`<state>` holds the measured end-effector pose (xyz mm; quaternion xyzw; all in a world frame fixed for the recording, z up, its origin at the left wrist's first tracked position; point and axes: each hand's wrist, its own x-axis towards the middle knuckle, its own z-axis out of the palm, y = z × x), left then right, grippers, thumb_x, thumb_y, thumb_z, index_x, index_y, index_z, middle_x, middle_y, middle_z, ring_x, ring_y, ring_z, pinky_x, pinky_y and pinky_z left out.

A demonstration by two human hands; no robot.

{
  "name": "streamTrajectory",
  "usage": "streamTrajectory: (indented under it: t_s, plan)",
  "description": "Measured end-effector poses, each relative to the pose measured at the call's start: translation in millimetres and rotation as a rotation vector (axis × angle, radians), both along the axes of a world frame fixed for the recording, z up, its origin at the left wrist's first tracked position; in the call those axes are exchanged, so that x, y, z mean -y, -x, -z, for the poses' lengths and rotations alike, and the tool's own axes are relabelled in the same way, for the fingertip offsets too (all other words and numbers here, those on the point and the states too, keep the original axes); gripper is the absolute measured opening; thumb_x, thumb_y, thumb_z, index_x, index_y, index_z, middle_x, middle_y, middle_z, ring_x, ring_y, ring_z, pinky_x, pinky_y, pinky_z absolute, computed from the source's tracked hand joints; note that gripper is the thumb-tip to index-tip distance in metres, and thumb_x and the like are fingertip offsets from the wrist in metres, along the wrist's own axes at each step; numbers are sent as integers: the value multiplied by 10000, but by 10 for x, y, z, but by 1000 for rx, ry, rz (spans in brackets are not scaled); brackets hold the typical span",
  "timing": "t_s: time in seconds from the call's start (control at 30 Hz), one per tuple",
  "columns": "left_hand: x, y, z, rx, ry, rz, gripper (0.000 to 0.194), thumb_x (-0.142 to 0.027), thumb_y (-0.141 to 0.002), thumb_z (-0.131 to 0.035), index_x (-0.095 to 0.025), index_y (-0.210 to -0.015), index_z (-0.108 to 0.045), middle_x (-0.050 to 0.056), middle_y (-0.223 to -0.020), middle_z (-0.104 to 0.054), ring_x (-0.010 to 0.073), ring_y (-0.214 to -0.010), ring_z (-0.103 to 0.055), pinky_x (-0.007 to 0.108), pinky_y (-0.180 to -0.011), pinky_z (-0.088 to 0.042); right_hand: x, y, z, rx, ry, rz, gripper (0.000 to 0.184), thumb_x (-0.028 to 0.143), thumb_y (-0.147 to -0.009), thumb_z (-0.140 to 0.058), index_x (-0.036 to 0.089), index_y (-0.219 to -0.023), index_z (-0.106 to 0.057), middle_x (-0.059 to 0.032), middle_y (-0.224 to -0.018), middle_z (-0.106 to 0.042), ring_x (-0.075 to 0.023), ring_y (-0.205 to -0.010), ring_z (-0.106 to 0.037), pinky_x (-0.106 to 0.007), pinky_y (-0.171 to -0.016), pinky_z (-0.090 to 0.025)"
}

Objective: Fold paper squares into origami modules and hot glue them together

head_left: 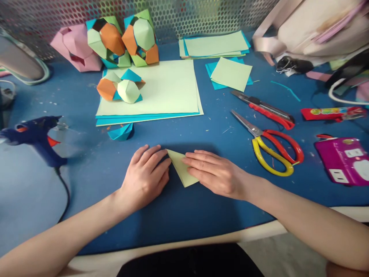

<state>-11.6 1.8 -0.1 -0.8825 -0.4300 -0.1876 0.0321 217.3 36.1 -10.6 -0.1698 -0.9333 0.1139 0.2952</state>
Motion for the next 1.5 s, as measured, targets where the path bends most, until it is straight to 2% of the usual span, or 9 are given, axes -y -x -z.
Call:
streamTrajectory:
  t_s: [0.27, 1.0, 1.1, 1.3, 1.5]
  plan:
    - [5, -1, 6, -6, 21, -11, 190, -200, -809, -571, -151, -977, -646, 117, -1044, -676, 285, -1063, -598, 481, -940, -450, 1, -2, -26, 34, 16, 2, 205, 65, -861, -495, 65, -975, -666, -149, -1118, -667, -252, -1143, -571, -407, -967, -511]
    - [1, -8, -4, 0, 24, -22, 167, -210, -805, -572, -165, -952, -636, 117, -1026, -665, 276, -1050, -594, 466, -929, -453, -4, -26, -29, 121, 12, -17, 242, 87, -839, -481, 91, -997, -664, -153, -1158, -647, -254, -1175, -545, -427, -977, -493]
    - [29, -29, -44, 27, -6, 20, 139, -188, -795, -582, -173, -926, -628, 92, -959, -671, 249, -989, -613, 447, -917, -464, -8, -23, -38, 128, 8, -16, 241, 90, -841, -480, 86, -995, -665, -150, -1145, -654, -255, -1158, -558, -420, -979, -491]
    - [182, -133, -126, 64, 56, 219, 147, -149, -788, -569, -141, -920, -635, 70, -881, -677, 197, -868, -624, 415, -909, -468, -11, -20, -30, 127, 9, -21, 219, 96, -842, -485, 82, -958, -671, -145, -1136, -659, -258, -1142, -569, -420, -970, -496]
    - [243, -163, -113, 7, 79, 244, 214, -269, -813, -554, -148, -962, -648, 68, -868, -672, 208, -832, -612, 435, -894, -472, -7, -23, -26, 125, 20, -21, 227, 85, -838, -487, 73, -984, -661, -149, -1143, -654, -258, -1150, -562, -422, -969, -498]
